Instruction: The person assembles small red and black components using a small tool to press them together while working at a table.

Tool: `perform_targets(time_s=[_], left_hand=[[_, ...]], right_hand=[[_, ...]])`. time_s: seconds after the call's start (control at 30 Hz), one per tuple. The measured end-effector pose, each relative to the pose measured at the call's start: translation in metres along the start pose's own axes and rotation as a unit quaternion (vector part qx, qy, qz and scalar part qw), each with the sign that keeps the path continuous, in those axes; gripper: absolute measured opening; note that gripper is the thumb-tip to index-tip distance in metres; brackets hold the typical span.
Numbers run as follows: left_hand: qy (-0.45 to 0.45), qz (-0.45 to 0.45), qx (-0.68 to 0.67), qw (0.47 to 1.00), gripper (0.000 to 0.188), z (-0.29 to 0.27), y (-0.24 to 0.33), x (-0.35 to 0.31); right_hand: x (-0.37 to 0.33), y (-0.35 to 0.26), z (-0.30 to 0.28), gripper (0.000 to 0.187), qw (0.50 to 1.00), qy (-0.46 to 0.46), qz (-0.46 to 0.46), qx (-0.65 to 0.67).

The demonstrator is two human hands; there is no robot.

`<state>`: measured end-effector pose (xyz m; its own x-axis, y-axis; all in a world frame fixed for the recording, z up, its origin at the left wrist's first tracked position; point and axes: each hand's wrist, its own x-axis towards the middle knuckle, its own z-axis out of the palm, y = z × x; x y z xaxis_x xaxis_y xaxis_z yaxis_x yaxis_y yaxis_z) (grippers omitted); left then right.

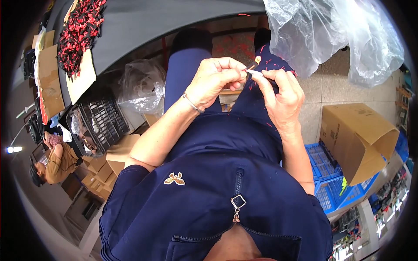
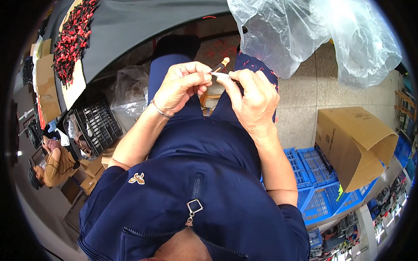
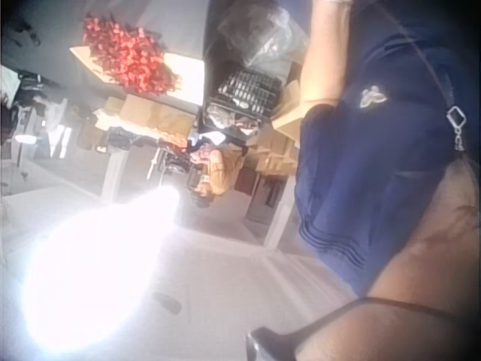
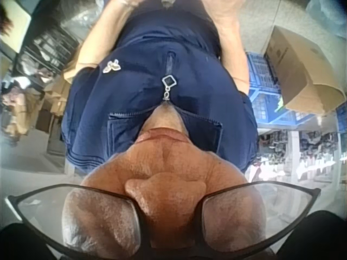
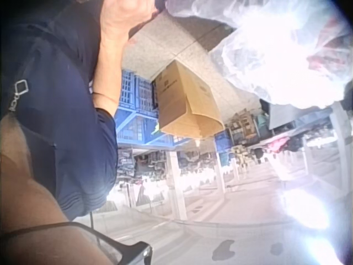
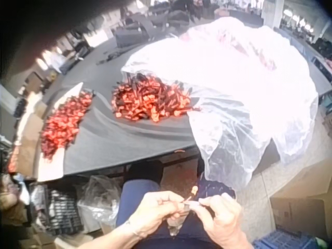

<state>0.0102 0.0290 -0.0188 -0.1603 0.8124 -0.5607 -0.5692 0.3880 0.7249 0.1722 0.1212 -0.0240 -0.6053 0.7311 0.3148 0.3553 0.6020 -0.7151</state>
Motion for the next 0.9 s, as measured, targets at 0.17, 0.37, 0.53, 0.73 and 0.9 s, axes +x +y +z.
perform_targets(time_s=[0.17, 0.37, 0.53, 0.73, 0.9], left_hand=[[0.030, 0.016, 0.093, 0.995, 0.008, 0.005, 0.003, -0.001], [0.088, 0.363, 0.511, 0.775, 0.010, 0.016, -0.005, -0.006], [0.085, 0.424, 0.522, 0.735, 0.012, 0.012, -0.015, -0.009], [0.039, -0.023, 0.057, 0.997, 0.016, 0.008, -0.016, -0.013], [0.033, -0.015, -0.066, 0.997, 0.011, 0.006, -0.020, -0.009]], right_hand=[[-0.001, -0.003, -0.001, 0.016, 0.917, 0.005, 0.278, 0.285], [0.006, 0.003, 0.011, 0.036, 0.853, -0.051, 0.329, 0.403], [0.002, 0.011, 0.024, 0.029, 0.853, -0.048, 0.287, 0.434], [0.002, 0.009, 0.019, 0.025, 0.868, -0.040, 0.258, 0.423], [0.002, 0.000, 0.011, 0.027, 0.886, -0.043, 0.270, 0.375]])
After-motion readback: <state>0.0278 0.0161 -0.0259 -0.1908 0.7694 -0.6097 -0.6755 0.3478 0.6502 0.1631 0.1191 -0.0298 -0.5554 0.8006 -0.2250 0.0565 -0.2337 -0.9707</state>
